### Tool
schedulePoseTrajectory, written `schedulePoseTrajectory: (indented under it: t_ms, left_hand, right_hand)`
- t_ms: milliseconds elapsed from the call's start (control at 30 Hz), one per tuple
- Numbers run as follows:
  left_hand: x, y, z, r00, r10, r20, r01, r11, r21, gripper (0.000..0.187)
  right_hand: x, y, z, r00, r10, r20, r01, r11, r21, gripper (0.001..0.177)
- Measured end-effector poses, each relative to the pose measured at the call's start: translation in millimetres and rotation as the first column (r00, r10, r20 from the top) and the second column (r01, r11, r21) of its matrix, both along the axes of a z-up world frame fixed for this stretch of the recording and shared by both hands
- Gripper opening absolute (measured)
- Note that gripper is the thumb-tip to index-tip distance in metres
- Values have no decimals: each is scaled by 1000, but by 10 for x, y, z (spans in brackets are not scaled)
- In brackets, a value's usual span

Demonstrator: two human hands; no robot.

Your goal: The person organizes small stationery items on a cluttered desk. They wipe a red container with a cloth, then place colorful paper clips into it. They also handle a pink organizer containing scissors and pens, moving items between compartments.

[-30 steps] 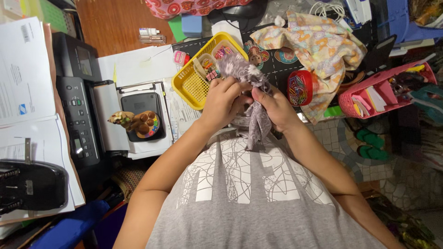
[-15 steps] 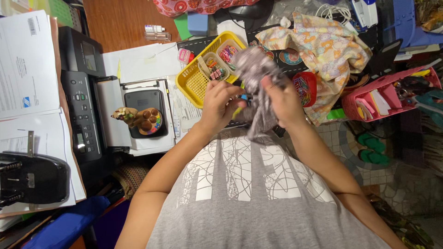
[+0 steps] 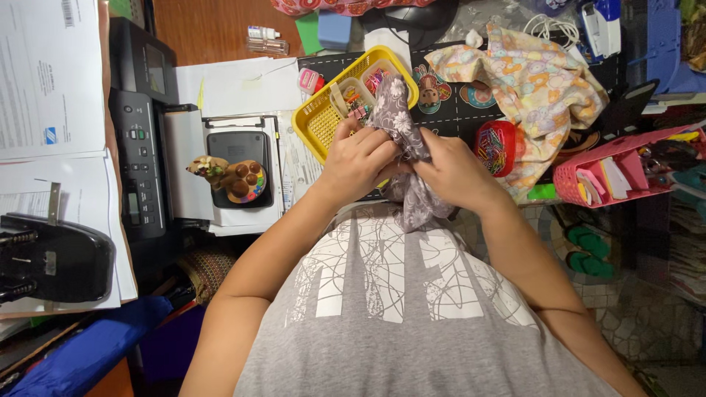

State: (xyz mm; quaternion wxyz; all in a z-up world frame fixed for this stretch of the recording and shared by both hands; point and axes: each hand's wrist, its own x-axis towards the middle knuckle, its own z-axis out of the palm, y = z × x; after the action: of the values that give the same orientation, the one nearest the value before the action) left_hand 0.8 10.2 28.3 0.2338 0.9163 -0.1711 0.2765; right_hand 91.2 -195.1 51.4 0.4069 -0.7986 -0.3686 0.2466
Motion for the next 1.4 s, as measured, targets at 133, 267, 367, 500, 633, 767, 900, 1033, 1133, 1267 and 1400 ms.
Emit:
schedulePoseTrajectory:
  t_ms: [133, 267, 367, 500, 633, 767, 900, 1033, 1133, 1267, 1400]
  left_hand:
    - [-22, 7, 89, 1000, 10, -17, -12, 991, -134, 34]
    - [-32, 49, 106, 1000, 14, -9, -15, 989, -145, 32]
    - [-63, 80, 15, 997, 71, -6, -71, 989, -132, 32]
    - [-58, 136, -134, 988, 104, -116, -132, 954, -268, 32]
    - [-60, 369, -285, 945, 230, -232, -292, 914, -283, 28]
    - [69, 631, -571, 901, 336, -275, -365, 929, -61, 19]
    - [304, 709, -904, 867, 380, -321, -373, 924, 85, 20]
    - [381, 731, -1032, 832, 420, -363, -404, 906, 124, 21]
    - [371, 752, -1044, 794, 267, -546, -432, 880, -198, 27]
    - [338, 741, -1078, 686, -251, -683, -626, 276, -730, 31]
    - [244, 652, -988, 762, -539, -360, -567, -287, -772, 36]
  right_hand:
    - [10, -51, -221, 885, -75, -460, 204, 950, 238, 25]
    - [-138, 86, -255, 876, -150, -459, 319, 893, 317, 30]
    - [-156, 165, -270, 966, -227, -125, 248, 950, 187, 29]
    - [-149, 381, -601, 589, -201, -783, 629, 722, 288, 26]
    - [82, 277, -858, 371, -279, -886, 770, 625, 125, 26]
    - [142, 160, -766, 412, -252, -876, 711, 690, 136, 28]
    - [80, 220, -583, 461, -349, -816, 721, 683, 115, 43]
    - [58, 195, -659, 502, -272, -821, 656, 738, 157, 48]
    - [104, 164, -777, 465, -253, -848, 634, 764, 120, 32]
    - [126, 181, -832, 434, -267, -861, 628, 774, 77, 28]
    - [104, 296, -840, 462, -262, -847, 605, 792, 85, 27]
